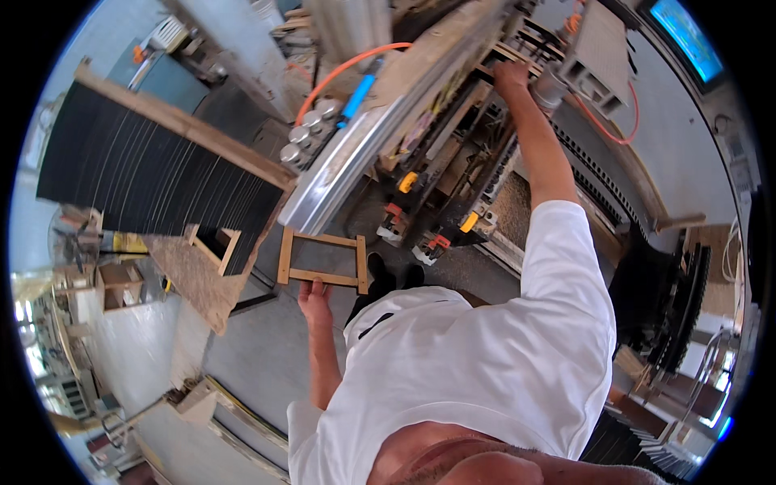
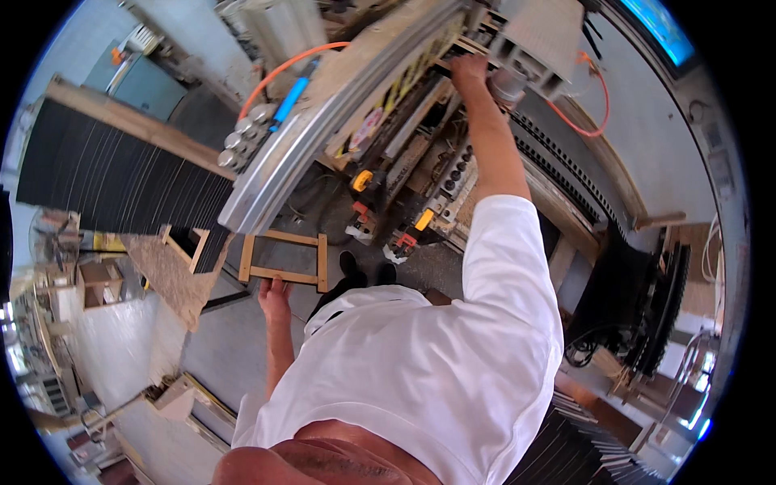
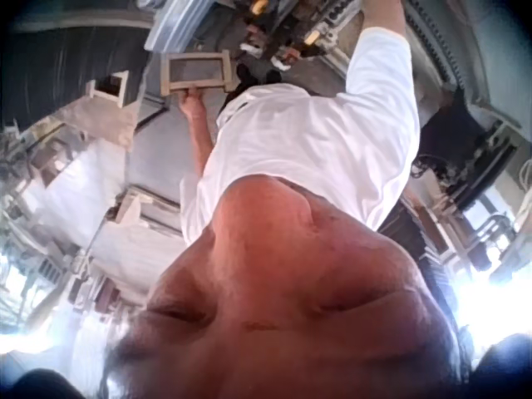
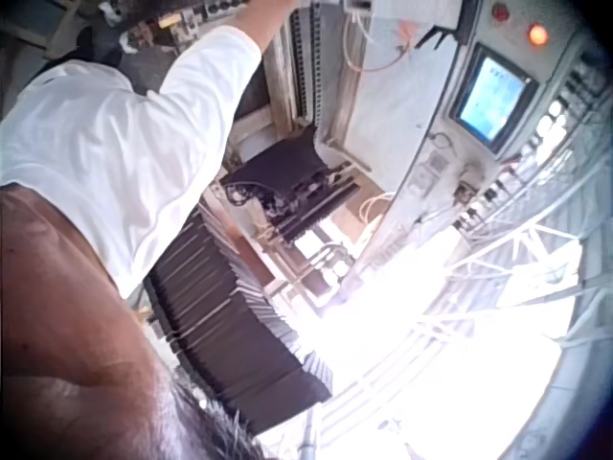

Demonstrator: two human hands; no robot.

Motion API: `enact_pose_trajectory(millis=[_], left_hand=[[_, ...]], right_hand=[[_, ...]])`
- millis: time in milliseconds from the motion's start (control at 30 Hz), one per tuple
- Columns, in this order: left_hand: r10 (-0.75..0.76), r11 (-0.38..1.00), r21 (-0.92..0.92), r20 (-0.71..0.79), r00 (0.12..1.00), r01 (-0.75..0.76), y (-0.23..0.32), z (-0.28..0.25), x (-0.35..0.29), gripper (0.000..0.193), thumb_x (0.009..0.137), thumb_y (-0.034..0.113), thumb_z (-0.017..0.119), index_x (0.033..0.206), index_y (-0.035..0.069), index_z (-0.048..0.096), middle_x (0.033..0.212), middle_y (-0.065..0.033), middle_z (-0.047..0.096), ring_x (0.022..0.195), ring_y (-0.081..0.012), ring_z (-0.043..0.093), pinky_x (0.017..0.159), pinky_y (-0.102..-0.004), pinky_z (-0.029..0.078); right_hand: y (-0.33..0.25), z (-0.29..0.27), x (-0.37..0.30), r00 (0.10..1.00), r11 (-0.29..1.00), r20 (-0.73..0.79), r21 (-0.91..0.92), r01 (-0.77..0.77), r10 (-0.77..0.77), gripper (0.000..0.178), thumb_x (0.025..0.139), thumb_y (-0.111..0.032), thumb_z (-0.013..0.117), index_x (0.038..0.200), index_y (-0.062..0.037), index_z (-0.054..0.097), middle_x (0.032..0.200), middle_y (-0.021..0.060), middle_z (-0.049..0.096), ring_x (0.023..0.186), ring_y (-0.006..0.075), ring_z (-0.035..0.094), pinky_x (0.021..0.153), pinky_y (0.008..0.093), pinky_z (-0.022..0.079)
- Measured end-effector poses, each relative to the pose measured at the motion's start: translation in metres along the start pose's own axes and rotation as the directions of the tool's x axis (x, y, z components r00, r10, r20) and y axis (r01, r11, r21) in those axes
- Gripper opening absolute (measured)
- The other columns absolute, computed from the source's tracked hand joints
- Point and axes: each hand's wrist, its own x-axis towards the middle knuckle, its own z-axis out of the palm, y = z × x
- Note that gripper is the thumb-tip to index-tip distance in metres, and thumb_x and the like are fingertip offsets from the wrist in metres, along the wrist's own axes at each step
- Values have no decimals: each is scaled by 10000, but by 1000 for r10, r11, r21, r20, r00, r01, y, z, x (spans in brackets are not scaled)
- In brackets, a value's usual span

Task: The person repeatedly picks up small wooden frames from a table, places them into a machine, and removes them after processing. They stack the processed frames on a nearby surface. The person also briefly touches their face during the task.

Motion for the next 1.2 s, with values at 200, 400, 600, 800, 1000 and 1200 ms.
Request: enact_pose_trajectory(millis=[200, 400, 600, 800, 1000, 1200], left_hand=[[166, 983, -60, -135, 977, -175, 54, -69, 16, 224, 943, 133, 542, 1122, -3, 553, 1069, -63, 624, 942, -148, 592, 793, -280, 505], [161, 964, -156, -313, 936, -217, 108, -204, 70, 198, 943, 116, 535, 1096, -7, 565, 935, -50, 616, 796, -138, 602, 737, -292, 540], [107, 982, -124, -256, 961, -142, 165, -302, 202, 309, 932, 118, 556, 1209, -19, 547, 933, -57, 634, 821, -164, 633, 697, -296, 546], [110, 992, 77, -216, 970, -95, 172, -328, 349, 319, 913, 115, 592, 1187, -46, 573, 930, -99, 660, 750, -179, 650, 552, -288, 512], [369, 653, 748, -182, 912, -115, 143, -346, 408, 358, 825, 187, 682, 1114, -20, 638, 861, -172, 695, 719, -341, 658, 637, -411, 534], [726, 89, 911, 217, 653, -403, 159, -269, 343, 501, 763, 284, 718, 1174, 26, 595, 1166, -196, 603, 1128, -409, 521, 953, -487, 426]], right_hand=[[18, -18, -25, 986, 952, -165, 307, 24, 28, 336, 734, -341, 719, 883, -43, 679, 918, 197, 660, 914, 382, 627, 796, 480, 484], [-68, -113, -176, 846, 542, -491, 778, 317, 209, 195, 871, -181, 656, 976, -19, 628, 1040, 155, 669, 905, 272, 632, 797, 375, 480], [-231, -122, -340, 996, 290, -44, 955, 64, -76, 78, 815, -33, 664, 887, -24, 637, 919, 89, 659, 820, 151, 612, 768, 299, 501], [-333, -32, -436, 860, 535, 343, 839, -100, -378, 205, 780, -141, 700, 949, -32, 661, 847, 121, 685, 781, 198, 665, 704, 338, 512], [-332, 68, -523, 808, 474, 500, 819, -323, -313, 139, 745, -144, 726, 811, -31, 678, 788, 136, 688, 758, 215, 676, 688, 344, 515], [-344, 87, -570, 757, 514, 630, 714, -476, -174, 163, 738, -170, 741, 752, -21, 677, 748, 113, 689, 731, 198, 667, 675, 340, 508]])
